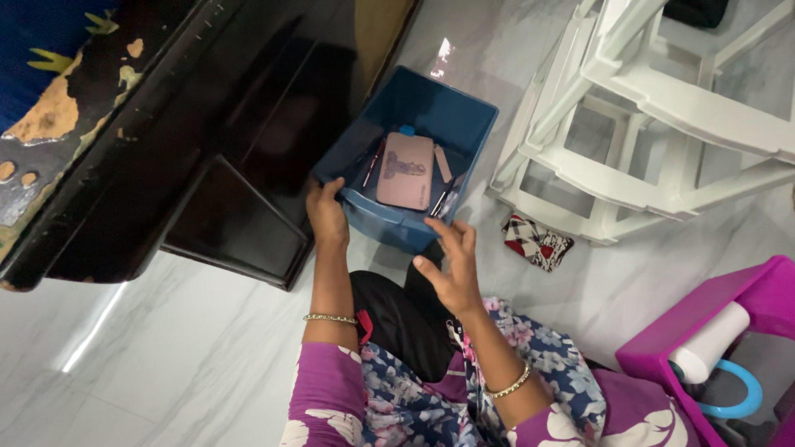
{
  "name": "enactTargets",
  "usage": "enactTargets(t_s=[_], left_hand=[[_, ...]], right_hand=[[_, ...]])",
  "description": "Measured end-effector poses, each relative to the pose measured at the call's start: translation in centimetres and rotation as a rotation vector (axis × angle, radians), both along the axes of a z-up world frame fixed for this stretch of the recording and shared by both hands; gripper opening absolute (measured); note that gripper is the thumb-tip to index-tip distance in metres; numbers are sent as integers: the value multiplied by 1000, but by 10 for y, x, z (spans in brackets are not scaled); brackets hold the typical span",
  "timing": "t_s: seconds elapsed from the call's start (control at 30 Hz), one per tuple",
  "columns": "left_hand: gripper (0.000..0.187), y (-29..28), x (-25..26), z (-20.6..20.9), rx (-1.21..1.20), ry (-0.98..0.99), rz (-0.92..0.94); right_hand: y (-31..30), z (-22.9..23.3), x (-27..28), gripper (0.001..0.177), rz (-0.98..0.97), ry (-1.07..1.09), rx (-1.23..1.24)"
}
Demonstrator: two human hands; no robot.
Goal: The person removes colored plastic bins from a white multi-drawer storage unit, then detaches the white frame components one by one. The bins are placed on the floor, and the frame pieces are set aside.
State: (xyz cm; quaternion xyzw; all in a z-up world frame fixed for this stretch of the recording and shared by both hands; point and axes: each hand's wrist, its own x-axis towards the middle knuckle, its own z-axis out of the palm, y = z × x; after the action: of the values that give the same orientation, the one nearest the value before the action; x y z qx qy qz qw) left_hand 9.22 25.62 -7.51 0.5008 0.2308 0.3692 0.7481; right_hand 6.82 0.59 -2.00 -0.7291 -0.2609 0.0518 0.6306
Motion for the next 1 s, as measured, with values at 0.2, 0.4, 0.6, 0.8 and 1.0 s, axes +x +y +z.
enactTargets(t_s=[0.2, 0.4, 0.6, 0.8, 1.0], left_hand=[[47, -2, 3, -17, 73, 326, 126], [51, -5, -1, -24, 156, 509, 246], [40, -5, -4, -23, 28, 498, 216], [42, -2, -9, -17, -372, 322, 151], [61, -16, -13, -1, -191, 579, 186]], right_hand=[[3, -10, -11, 58, -21, -76, -82], [6, -14, -19, 62, -97, -267, -279], [2, -21, -23, 60, -88, -202, -291], [-6, -32, -26, 62, -56, -196, -286], [-14, -37, -28, 66, -12, -172, -307]])
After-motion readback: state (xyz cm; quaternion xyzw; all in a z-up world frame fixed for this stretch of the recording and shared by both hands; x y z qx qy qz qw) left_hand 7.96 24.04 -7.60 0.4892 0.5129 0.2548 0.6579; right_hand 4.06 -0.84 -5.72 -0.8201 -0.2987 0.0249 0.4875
